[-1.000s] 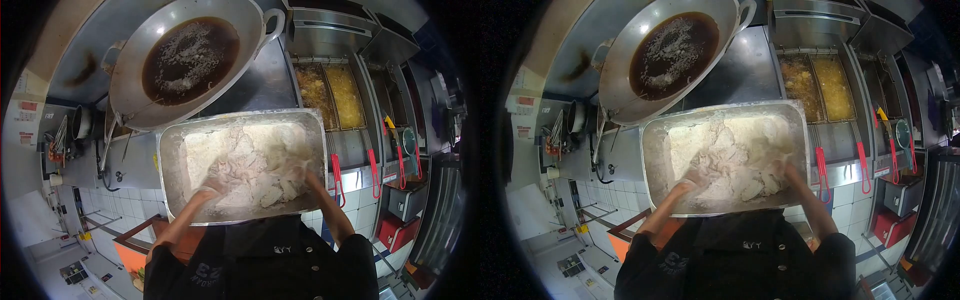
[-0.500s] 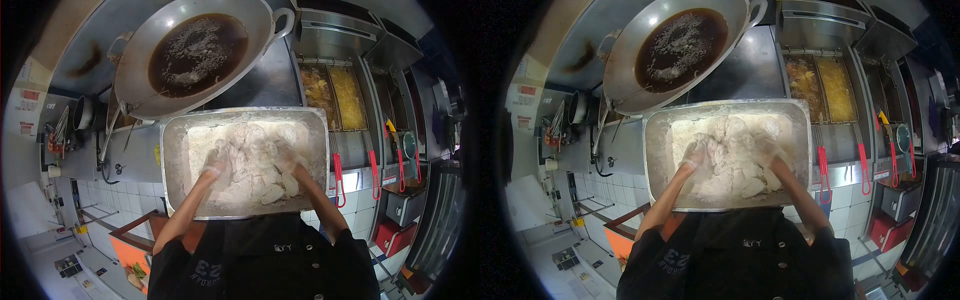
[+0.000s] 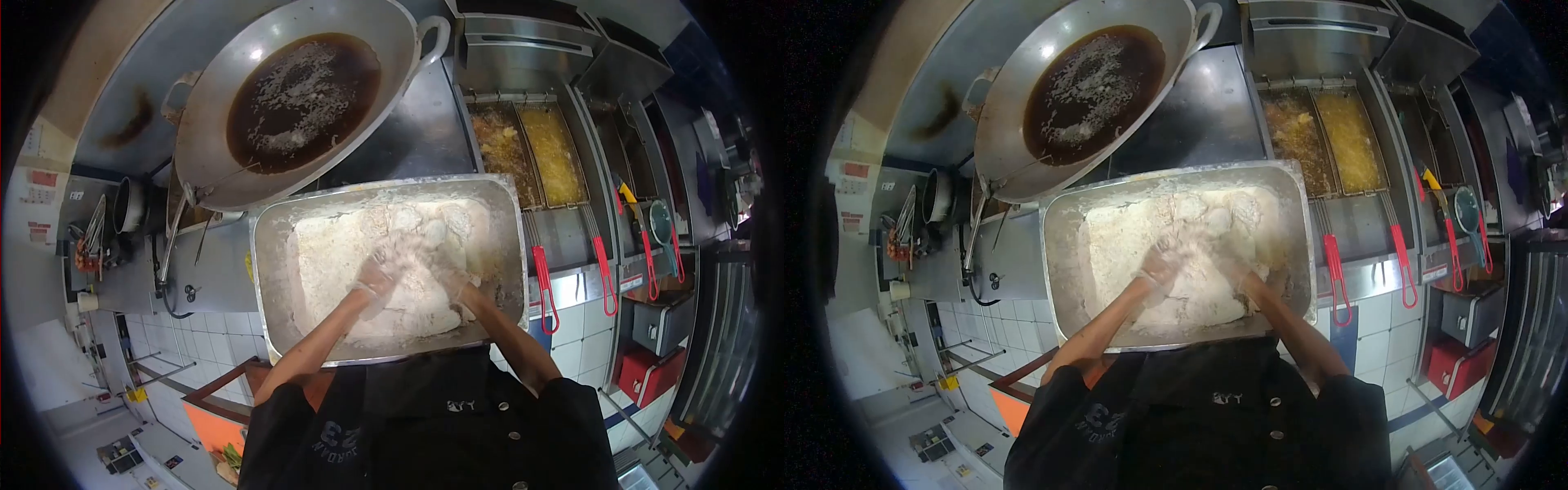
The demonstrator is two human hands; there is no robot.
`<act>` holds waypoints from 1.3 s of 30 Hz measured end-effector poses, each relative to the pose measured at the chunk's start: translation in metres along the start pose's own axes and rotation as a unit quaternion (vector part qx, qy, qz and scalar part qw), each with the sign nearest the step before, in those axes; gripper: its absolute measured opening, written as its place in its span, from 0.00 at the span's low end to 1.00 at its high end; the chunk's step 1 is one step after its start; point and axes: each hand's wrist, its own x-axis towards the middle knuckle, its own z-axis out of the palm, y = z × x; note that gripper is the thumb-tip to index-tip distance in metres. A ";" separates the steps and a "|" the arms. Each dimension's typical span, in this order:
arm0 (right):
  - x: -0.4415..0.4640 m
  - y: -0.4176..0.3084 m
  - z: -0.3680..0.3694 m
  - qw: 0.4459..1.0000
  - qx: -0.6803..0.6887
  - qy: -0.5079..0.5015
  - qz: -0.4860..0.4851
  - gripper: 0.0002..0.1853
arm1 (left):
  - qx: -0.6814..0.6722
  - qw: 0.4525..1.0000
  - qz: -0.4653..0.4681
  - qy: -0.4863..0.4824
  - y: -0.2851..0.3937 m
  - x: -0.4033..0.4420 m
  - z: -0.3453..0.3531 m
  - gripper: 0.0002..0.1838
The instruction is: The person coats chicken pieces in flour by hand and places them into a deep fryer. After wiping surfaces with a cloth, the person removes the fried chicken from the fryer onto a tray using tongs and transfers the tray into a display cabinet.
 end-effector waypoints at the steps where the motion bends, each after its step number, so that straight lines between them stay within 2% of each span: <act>1: -0.005 0.004 -0.007 1.000 -0.004 0.011 0.007 0.22 | -0.198 0.973 -0.095 0.076 0.011 -0.005 -0.002 0.23; 3: -0.019 0.009 -0.025 1.000 -0.009 0.023 0.016 0.22 | -0.248 0.962 -0.080 0.087 -0.042 -0.005 -0.017 0.25; 5: -0.027 0.008 -0.041 0.999 -0.016 0.033 0.013 0.22 | -0.298 0.947 -0.061 0.103 -0.057 -0.014 -0.029 0.28; 6: -0.026 0.005 -0.046 0.999 -0.024 0.042 0.009 0.22 | -0.102 0.979 -0.027 0.171 -0.046 -0.023 -0.033 0.31; 7: -0.023 0.003 -0.049 0.998 -0.034 0.054 0.004 0.22 | 0.099 0.968 0.009 0.229 -0.035 -0.030 -0.036 0.36; 8: -0.018 0.001 -0.050 0.997 -0.046 0.068 -0.004 0.23 | 0.101 0.968 0.011 0.227 -0.026 -0.032 -0.040 0.36; 9: -0.012 -0.001 -0.050 0.995 -0.056 0.080 -0.009 0.23 | 0.268 0.941 0.031 0.204 -0.020 -0.034 -0.043 0.38; 10: -0.004 -0.003 -0.052 0.993 -0.072 0.088 -0.016 0.23 | 0.426 0.886 0.051 0.178 -0.013 -0.035 -0.046 0.41; 11: 0.002 -0.005 -0.051 0.992 -0.084 0.096 -0.021 0.23 | 0.425 0.885 0.049 0.183 -0.001 -0.029 -0.042 0.41; 13: 0.018 -0.006 -0.049 0.988 -0.115 0.095 -0.026 0.23 | 0.318 0.926 -0.107 0.171 0.028 -0.003 -0.019 0.55; 14: 0.024 -0.002 -0.045 0.987 -0.129 0.097 -0.025 0.23 | 0.319 0.926 -0.105 0.170 0.033 0.007 -0.011 0.55; 15: 0.030 0.002 -0.042 0.984 -0.143 0.100 -0.027 0.23 | 0.377 0.912 -0.060 0.151 0.037 0.019 -0.004 0.44; 17: 0.039 0.007 -0.032 0.981 -0.157 0.110 -0.031 0.23 | 0.433 0.891 -0.006 0.139 0.024 0.037 0.007 0.38; 18: 0.039 0.007 -0.029 0.980 -0.158 0.116 -0.030 0.23 | 0.292 0.937 0.018 0.191 0.012 0.039 0.014 0.35; 20: 0.033 0.011 -0.032 0.985 -0.127 0.116 -0.023 0.23 | 0.148 0.961 0.044 0.229 0.001 0.048 0.014 0.32; 22: 0.011 0.015 -0.042 0.990 -0.088 0.112 -0.009 0.23 | 0.205 0.967 -0.129 0.081 0.031 0.040 0.000 0.29; 26: -0.020 0.007 -0.066 0.991 -0.049 0.122 -0.014 0.23 | 0.242 0.961 -0.103 0.089 0.034 0.028 -0.027 0.29; 28: -0.009 -0.004 -0.070 0.987 -0.057 0.146 -0.034 0.24 | 0.170 0.959 -0.020 0.225 0.063 0.001 -0.035 0.26; 29: 0.004 -0.007 -0.070 0.984 -0.059 0.159 -0.045 0.24 | 0.170 0.959 -0.024 0.226 0.059 0.006 -0.027 0.26; 32: 0.046 0.006 -0.056 0.979 -0.040 0.187 -0.065 0.24 | 0.130 0.966 0.059 0.215 0.018 0.054 0.011 0.30; 33: 0.057 0.018 -0.050 0.977 -0.027 0.198 -0.071 0.24 | 0.308 0.930 0.102 0.170 -0.010 0.077 0.023 0.33; 34: 0.067 0.034 -0.046 0.975 -0.002 0.208 -0.075 0.24 | 0.439 0.867 0.179 0.151 -0.008 0.081 0.022 0.34; 35: 0.076 0.048 -0.040 0.971 0.035 0.220 -0.082 0.24 | 0.555 0.775 0.258 0.155 -0.005 0.084 0.020 0.35; 36: 0.082 0.055 -0.038 0.969 0.072 0.216 -0.091 0.24 | 0.556 0.773 0.260 0.157 0.004 0.083 0.012 0.35; 38: 0.085 0.055 -0.039 0.967 0.149 0.179 -0.101 0.22 | 0.408 0.906 0.110 -0.004 0.014 0.070 0.004 0.31; 39: 0.082 0.043 -0.042 0.964 0.191 0.152 -0.103 0.21 | 0.411 0.905 0.113 -0.003 0.024 0.067 -0.002 0.31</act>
